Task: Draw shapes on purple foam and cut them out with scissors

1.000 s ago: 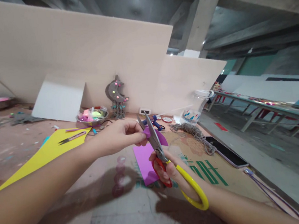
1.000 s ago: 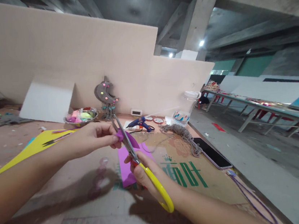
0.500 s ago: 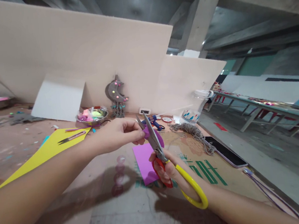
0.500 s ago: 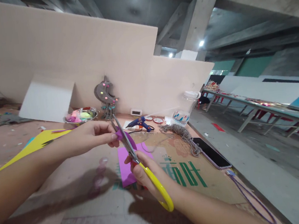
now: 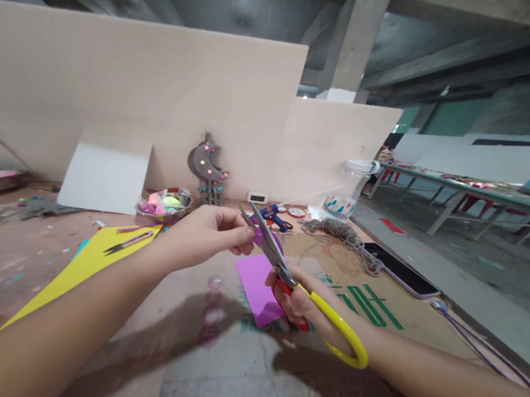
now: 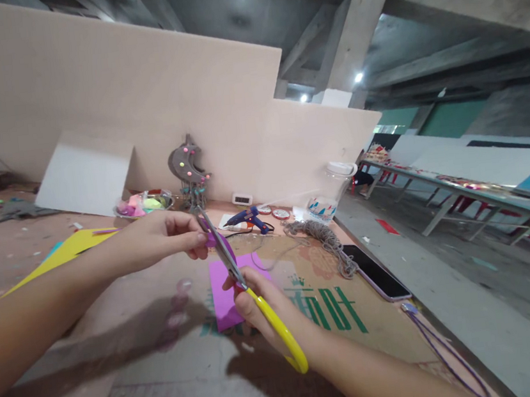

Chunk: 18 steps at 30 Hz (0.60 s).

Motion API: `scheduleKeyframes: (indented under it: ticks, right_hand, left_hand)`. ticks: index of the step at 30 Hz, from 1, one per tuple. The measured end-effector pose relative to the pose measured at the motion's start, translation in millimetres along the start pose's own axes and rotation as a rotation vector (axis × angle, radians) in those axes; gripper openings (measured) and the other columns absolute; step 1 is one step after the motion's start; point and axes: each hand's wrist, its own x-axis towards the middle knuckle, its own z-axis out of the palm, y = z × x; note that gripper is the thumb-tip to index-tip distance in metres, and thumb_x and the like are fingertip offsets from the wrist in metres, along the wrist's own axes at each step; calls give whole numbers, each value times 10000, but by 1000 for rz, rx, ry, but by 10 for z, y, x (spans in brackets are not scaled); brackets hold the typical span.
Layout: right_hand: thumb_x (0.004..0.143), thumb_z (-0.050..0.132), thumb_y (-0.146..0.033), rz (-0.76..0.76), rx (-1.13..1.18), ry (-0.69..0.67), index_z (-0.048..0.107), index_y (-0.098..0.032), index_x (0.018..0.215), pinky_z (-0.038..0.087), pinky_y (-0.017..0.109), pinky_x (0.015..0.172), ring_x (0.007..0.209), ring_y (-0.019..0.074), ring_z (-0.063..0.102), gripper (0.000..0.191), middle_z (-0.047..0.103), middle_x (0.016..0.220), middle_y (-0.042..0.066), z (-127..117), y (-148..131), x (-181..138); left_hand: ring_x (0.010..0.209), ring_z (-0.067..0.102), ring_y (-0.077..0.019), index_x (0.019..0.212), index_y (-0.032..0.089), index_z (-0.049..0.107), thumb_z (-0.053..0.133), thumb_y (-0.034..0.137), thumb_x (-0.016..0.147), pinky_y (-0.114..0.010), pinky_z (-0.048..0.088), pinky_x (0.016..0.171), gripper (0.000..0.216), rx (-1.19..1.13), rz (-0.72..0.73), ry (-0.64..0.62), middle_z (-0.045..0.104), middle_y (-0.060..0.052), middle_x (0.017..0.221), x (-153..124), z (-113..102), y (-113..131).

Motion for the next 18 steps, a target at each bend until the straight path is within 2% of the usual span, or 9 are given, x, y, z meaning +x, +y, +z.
scheduleKeyframes:
  ticks: [18]
  right_hand:
    - [954, 507, -666, -4, 19, -3, 530, -195, 1145, 324, 205, 460, 511, 72, 314, 509, 388, 709, -62, -13, 16, 10]
  left_hand:
    - [759, 693, -159, 760, 188, 681, 674, 449, 870, -296, 554, 749, 283, -7, 7, -2, 745, -19, 786, 12, -9, -50]
